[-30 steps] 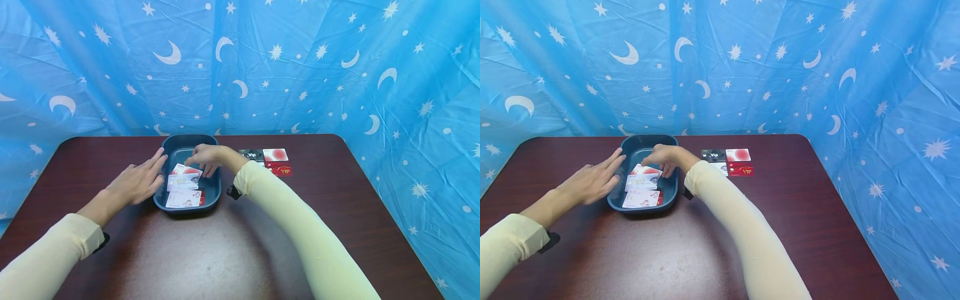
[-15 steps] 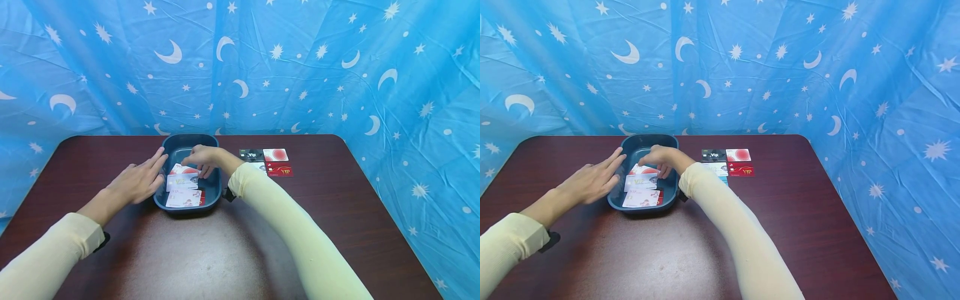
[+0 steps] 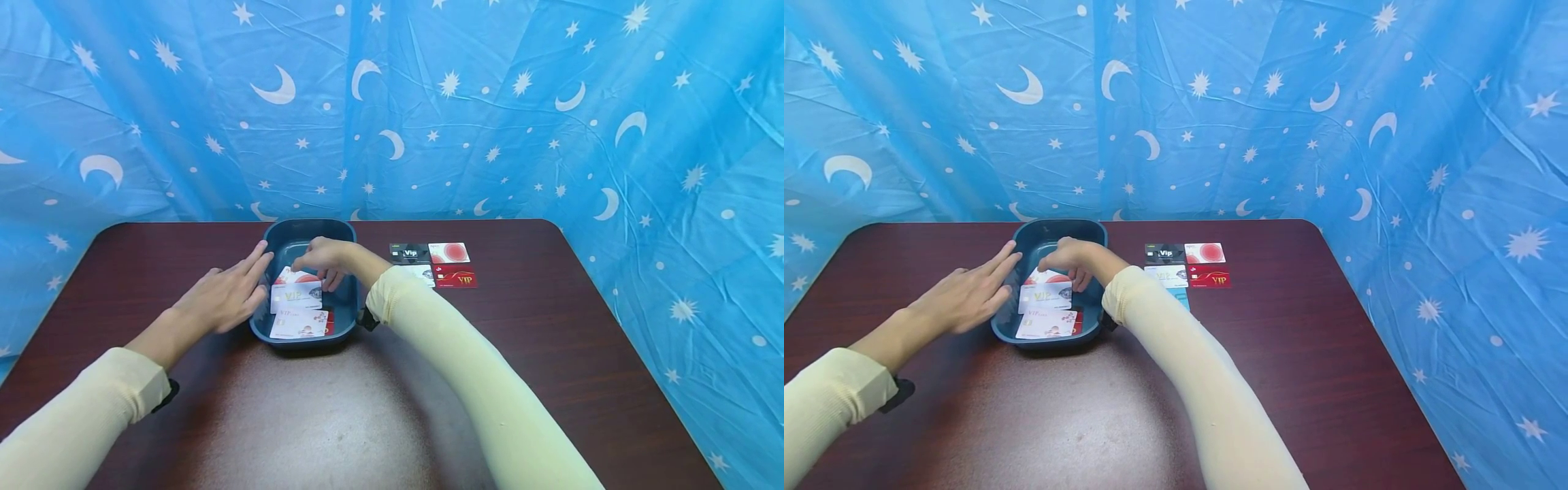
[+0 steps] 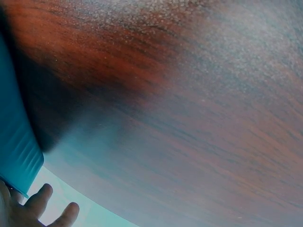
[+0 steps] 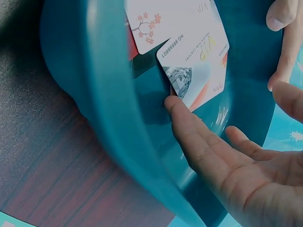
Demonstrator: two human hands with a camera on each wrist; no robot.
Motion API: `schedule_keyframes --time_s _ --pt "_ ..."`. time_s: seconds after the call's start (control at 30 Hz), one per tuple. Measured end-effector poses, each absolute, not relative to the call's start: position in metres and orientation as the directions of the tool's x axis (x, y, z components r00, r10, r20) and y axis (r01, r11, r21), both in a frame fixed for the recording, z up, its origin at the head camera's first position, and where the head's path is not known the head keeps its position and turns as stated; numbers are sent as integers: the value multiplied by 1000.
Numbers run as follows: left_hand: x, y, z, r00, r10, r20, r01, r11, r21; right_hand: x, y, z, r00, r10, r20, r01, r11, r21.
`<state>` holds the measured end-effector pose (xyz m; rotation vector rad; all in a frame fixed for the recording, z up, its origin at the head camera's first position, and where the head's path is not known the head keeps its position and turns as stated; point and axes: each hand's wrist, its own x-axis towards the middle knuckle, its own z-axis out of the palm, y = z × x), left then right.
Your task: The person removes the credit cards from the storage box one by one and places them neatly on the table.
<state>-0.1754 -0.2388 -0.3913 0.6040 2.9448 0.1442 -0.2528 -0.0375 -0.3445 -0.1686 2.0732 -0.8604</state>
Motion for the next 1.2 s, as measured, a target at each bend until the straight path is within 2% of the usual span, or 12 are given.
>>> schedule_keyframes --time_s 0.73,1.2 --pt "-175 -239 -391 -909 403 -104 388 911 137 -243 -49 -346 -710 -373 -597 38 827 -561" --pt "-176 -240 -390 -910 402 -102 388 912 134 -239 -54 -343 -697 -424 -578 -171 881 -441"
